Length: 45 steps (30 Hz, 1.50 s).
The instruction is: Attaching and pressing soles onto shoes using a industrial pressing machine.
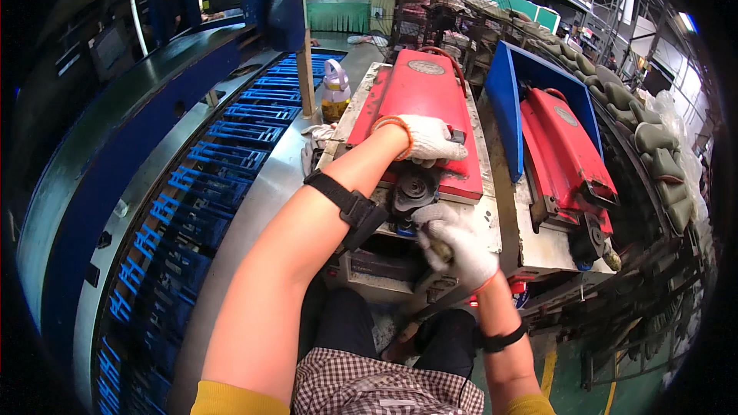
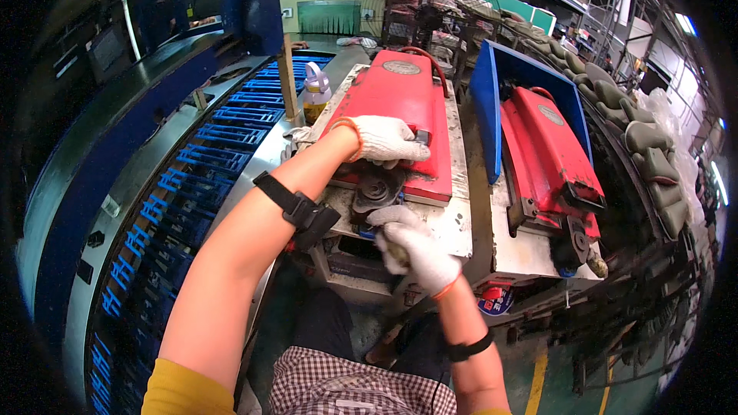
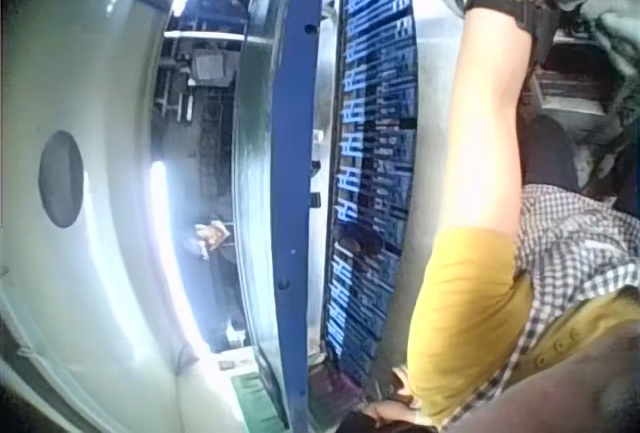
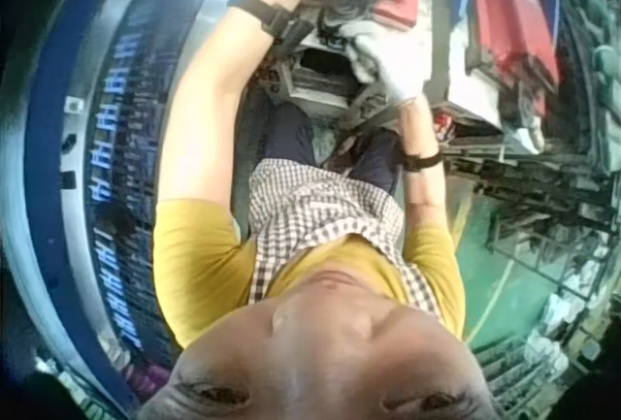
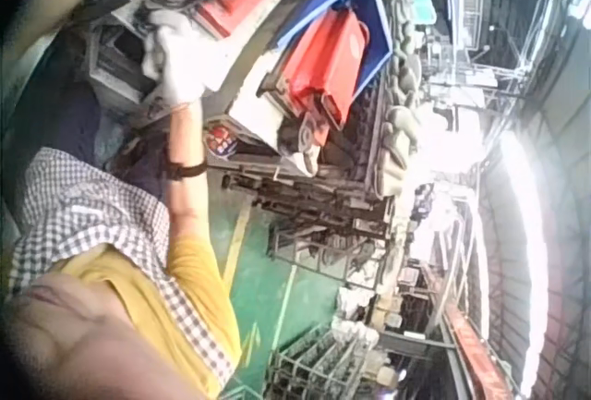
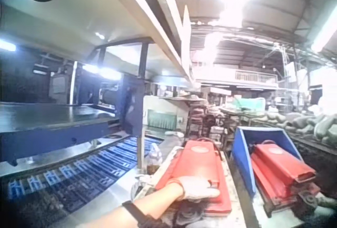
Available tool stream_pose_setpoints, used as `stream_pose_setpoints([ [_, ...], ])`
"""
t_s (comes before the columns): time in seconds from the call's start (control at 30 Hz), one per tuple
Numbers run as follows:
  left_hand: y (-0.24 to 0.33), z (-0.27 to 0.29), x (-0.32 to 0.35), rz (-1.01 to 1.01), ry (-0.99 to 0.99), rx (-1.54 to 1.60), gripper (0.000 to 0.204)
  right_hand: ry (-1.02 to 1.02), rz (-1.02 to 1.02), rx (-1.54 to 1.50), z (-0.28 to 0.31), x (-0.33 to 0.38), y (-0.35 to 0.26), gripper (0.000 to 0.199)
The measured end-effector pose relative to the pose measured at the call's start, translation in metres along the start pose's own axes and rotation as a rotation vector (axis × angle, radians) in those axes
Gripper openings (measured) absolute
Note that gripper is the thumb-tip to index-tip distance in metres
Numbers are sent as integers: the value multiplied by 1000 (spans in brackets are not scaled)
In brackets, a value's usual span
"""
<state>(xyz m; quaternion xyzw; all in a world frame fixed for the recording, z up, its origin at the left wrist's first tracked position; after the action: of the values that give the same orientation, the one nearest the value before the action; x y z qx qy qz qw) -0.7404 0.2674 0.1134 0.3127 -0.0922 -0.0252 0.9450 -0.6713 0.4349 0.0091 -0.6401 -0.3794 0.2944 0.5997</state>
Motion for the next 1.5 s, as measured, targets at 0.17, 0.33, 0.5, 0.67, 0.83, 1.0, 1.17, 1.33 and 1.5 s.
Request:
stream_pose_setpoints([
  [0.17, 10, -1, -5, -82, 20, -77, 59, 435, 233, -52, -93, 0, 39, 43],
  [0.33, 14, 6, 0, -123, 85, -151, 56, 300, 331, 156, -102, -22, 34, 58],
  [0.5, 12, 20, 6, -222, 189, -297, 57, 241, 528, 709, -62, 20, -23, 29],
  [0.67, 24, 59, -2, -222, 246, -306, 52, 275, 760, 1151, -23, -6, -79, 22],
  [0.83, 55, 108, 14, -337, 736, -423, 61, 223, 919, 1399, -6, -65, -87, 27],
  [1.0, 68, 109, 26, -444, 1229, -549, 63, 154, 319, 1286, 99, -174, -78, 51],
  [1.17, 39, 111, 77, -317, 1026, -551, 70, 59, 300, 1362, 44, -252, -44, 58],
  [1.33, -6, 46, 131, -576, 1273, -102, 72, 71, 230, 1492, 131, -304, -51, 66],
  [1.5, -132, -34, 187, -235, 884, 1161, 71, 201, -26, 253, 86, -231, -97, 63],
])
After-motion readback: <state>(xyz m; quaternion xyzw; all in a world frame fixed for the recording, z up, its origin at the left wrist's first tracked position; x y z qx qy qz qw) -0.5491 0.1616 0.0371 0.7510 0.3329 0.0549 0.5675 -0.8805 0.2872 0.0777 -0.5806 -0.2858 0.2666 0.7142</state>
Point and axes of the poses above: each hand's wrist, its own x-axis away from the middle knuckle, its own z-axis out of the back of the hand, y = z × x, the point moved 6 cm from there along -x, towards the middle knuckle, and after that the axes turned 7 degrees about x, right-handed, at the moved point
